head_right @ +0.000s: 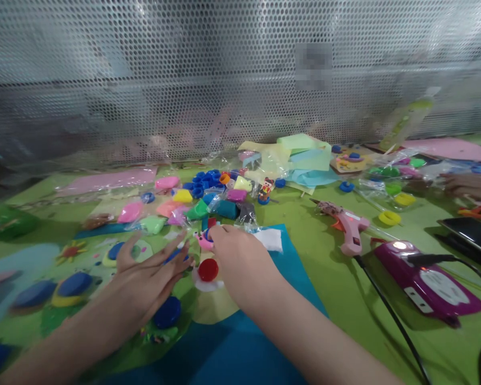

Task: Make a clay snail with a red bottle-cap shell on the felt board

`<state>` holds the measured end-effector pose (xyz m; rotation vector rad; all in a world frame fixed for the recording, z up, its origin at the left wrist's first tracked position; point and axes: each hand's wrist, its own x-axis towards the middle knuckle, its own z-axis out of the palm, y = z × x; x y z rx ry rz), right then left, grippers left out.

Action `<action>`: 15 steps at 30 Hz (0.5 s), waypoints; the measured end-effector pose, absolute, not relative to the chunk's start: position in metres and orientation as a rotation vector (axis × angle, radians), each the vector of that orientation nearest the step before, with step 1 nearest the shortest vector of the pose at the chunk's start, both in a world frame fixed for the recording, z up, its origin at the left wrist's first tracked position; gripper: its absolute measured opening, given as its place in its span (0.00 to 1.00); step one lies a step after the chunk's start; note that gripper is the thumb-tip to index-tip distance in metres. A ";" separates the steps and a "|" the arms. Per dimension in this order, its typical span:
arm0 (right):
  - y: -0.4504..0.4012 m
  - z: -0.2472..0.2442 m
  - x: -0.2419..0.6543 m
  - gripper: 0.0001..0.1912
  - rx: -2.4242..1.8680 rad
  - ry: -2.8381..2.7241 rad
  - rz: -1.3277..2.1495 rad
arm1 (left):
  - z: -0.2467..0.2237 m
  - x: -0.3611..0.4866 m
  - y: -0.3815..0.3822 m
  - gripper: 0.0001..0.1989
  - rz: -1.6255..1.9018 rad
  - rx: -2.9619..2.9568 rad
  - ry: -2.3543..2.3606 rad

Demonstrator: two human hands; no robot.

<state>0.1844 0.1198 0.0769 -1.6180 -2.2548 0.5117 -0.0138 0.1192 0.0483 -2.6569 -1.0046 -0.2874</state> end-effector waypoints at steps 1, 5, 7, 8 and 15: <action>0.120 0.077 0.184 0.09 -1.609 -2.268 0.517 | 0.046 -0.013 0.119 0.16 -0.304 -2.654 -0.995; 0.121 0.076 0.184 0.09 -1.568 -2.271 0.550 | 0.044 -0.012 0.119 0.16 -0.355 -2.684 -0.976; 0.122 0.077 0.183 0.08 -1.549 -2.243 0.604 | 0.049 -0.013 0.119 0.17 -0.386 -2.703 -1.068; 0.121 0.077 0.182 0.07 -1.531 -2.217 0.638 | 0.053 -0.013 0.119 0.19 -0.402 -2.710 -1.126; 0.115 0.078 0.178 0.06 -1.322 -1.996 0.864 | 0.068 -0.005 0.117 0.12 -0.776 -2.740 -1.100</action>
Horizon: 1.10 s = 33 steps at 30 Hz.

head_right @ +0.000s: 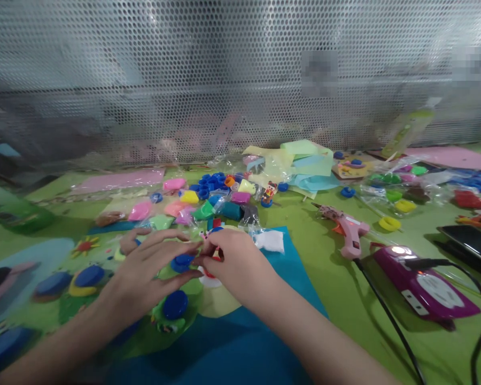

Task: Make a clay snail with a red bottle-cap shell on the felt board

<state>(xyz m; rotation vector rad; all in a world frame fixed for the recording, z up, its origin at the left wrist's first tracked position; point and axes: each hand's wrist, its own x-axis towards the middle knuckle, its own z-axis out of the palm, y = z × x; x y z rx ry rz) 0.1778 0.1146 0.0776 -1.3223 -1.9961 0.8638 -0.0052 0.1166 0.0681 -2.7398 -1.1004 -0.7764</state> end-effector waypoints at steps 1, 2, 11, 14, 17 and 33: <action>0.114 0.077 0.177 0.07 -1.304 -1.995 0.875 | 0.068 -0.003 0.116 0.09 -0.818 -2.747 -1.091; 0.114 0.077 0.177 0.07 -1.291 -2.000 0.876 | 0.069 -0.001 0.116 0.07 -0.838 -2.757 -1.103; 0.117 0.085 0.189 0.21 -1.504 -2.039 0.452 | 0.063 -0.003 0.138 0.06 -0.802 -2.941 -1.300; 0.117 0.088 0.190 0.21 -1.573 -2.078 0.353 | 0.056 -0.002 0.141 0.04 -0.706 -3.004 -1.329; 0.116 0.088 0.188 0.20 -1.599 -2.127 0.353 | 0.052 0.001 0.141 0.03 -0.658 -2.987 -1.396; 0.113 0.090 0.189 0.19 -1.630 -2.177 0.383 | 0.051 0.000 0.129 0.15 -0.312 -2.812 -1.325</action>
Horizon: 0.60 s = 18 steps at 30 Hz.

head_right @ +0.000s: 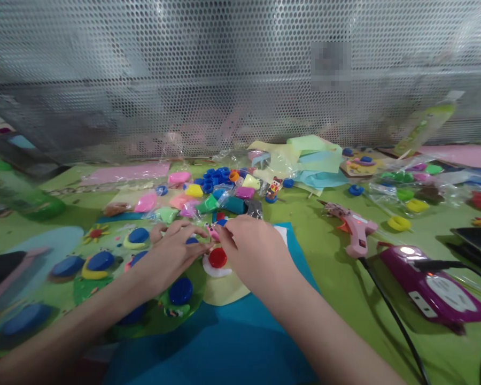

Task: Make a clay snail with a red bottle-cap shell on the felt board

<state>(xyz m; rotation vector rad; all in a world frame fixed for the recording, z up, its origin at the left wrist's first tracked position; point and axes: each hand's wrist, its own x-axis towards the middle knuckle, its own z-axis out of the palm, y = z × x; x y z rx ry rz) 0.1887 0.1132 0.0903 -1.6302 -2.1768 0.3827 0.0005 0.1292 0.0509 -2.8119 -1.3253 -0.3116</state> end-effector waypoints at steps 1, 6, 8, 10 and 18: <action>0.113 0.090 0.189 0.19 -1.634 -2.177 0.383 | 0.052 0.000 0.128 0.15 -0.300 -2.800 -1.326; 0.114 0.089 0.189 0.19 -1.626 -2.173 0.383 | 0.058 0.000 0.122 0.20 -0.207 -2.760 -1.348; 0.114 0.088 0.189 0.19 -1.630 -2.178 0.395 | 0.058 0.000 0.121 0.22 -0.182 -2.744 -1.336; 0.114 0.089 0.189 0.19 -1.644 -2.185 0.407 | 0.057 0.000 0.120 0.24 -0.166 -2.731 -1.317; 0.113 0.088 0.189 0.18 -1.655 -2.190 0.420 | 0.053 0.000 0.120 0.20 -0.132 -2.730 -1.270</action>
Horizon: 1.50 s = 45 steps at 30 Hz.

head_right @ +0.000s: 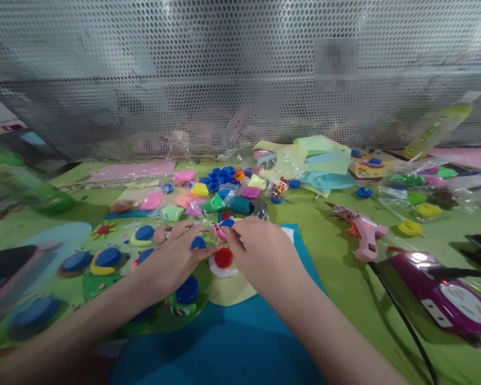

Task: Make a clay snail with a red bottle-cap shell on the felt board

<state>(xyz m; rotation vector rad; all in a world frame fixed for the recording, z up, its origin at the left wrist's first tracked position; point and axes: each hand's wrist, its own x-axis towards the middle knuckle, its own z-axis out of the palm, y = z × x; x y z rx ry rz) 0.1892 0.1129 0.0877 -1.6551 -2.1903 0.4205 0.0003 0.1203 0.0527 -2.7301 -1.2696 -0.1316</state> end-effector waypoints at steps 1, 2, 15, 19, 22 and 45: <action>0.113 0.087 0.189 0.18 -1.648 -2.187 0.420 | 0.054 0.000 0.120 0.20 -0.136 -2.741 -1.267; 0.113 0.087 0.189 0.19 -1.639 -2.184 0.419 | 0.055 0.000 0.120 0.20 -0.139 -2.748 -1.272; 0.112 0.085 0.190 0.18 -1.622 -2.192 0.425 | 0.056 0.004 0.117 0.20 -0.070 -2.770 -1.364; 0.112 0.085 0.190 0.18 -1.624 -2.204 0.399 | 0.058 0.002 0.117 0.20 -0.137 -2.740 -1.413; 0.112 0.085 0.189 0.18 -1.635 -2.219 0.399 | 0.060 0.000 0.116 0.19 -0.160 -2.733 -1.430; 0.108 0.074 0.188 0.12 -1.779 -2.626 0.482 | 0.070 -0.029 0.117 0.37 -0.452 -2.797 -1.541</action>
